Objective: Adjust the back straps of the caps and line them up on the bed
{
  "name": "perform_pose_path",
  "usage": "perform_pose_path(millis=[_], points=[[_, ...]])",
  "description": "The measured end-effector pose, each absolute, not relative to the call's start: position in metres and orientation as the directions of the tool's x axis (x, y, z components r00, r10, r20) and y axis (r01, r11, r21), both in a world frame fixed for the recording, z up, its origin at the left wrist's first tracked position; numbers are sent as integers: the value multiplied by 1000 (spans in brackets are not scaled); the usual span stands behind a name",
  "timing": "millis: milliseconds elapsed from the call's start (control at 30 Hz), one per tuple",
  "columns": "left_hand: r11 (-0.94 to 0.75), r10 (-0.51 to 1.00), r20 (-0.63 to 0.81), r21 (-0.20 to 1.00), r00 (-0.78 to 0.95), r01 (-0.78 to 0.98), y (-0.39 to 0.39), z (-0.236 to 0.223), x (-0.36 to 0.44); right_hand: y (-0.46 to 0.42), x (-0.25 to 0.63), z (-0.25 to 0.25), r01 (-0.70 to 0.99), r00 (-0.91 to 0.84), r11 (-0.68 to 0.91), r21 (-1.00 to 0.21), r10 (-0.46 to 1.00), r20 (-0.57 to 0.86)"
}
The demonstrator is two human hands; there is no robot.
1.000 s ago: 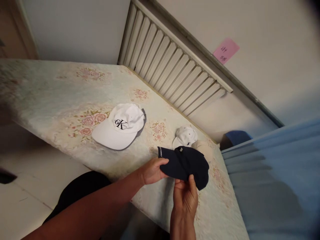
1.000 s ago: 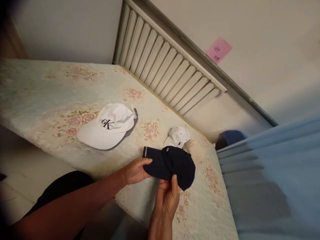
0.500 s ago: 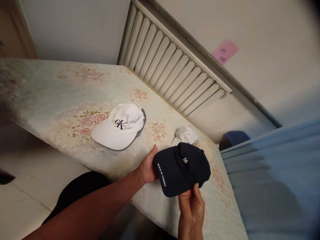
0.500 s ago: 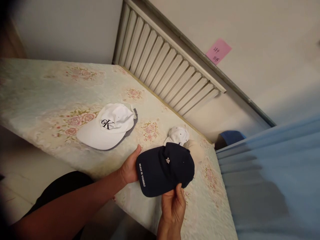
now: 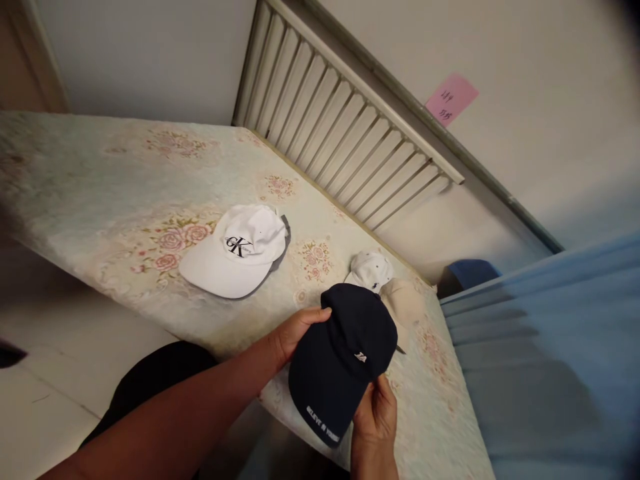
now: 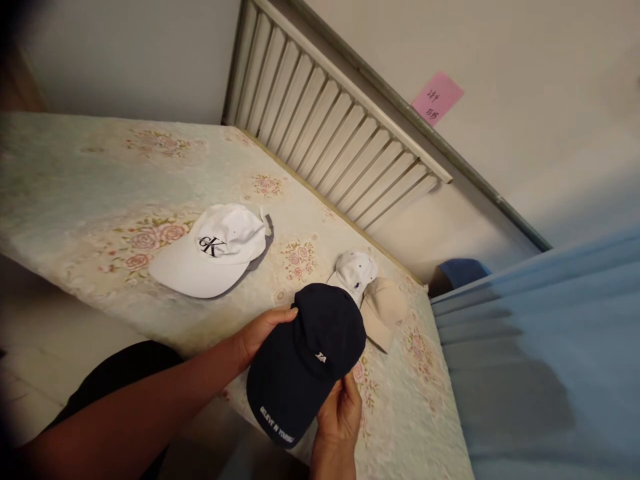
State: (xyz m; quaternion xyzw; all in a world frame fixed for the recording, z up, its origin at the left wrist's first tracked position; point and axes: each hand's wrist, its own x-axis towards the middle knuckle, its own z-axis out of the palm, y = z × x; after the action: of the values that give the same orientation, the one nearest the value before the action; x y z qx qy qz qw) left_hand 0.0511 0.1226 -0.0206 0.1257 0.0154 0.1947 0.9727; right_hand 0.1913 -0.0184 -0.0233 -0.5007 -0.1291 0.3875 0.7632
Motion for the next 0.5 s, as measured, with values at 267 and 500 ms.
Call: perform_pose_path(millis=[267, 500], points=[[835, 450, 14, 349, 893, -426, 127, -22, 50, -22, 177, -27, -552, 618, 160, -818, 737, -273], [797, 421, 116, 427, 900, -428, 127, -23, 50, -22, 175, -33, -509, 667, 167, -845, 697, -264]])
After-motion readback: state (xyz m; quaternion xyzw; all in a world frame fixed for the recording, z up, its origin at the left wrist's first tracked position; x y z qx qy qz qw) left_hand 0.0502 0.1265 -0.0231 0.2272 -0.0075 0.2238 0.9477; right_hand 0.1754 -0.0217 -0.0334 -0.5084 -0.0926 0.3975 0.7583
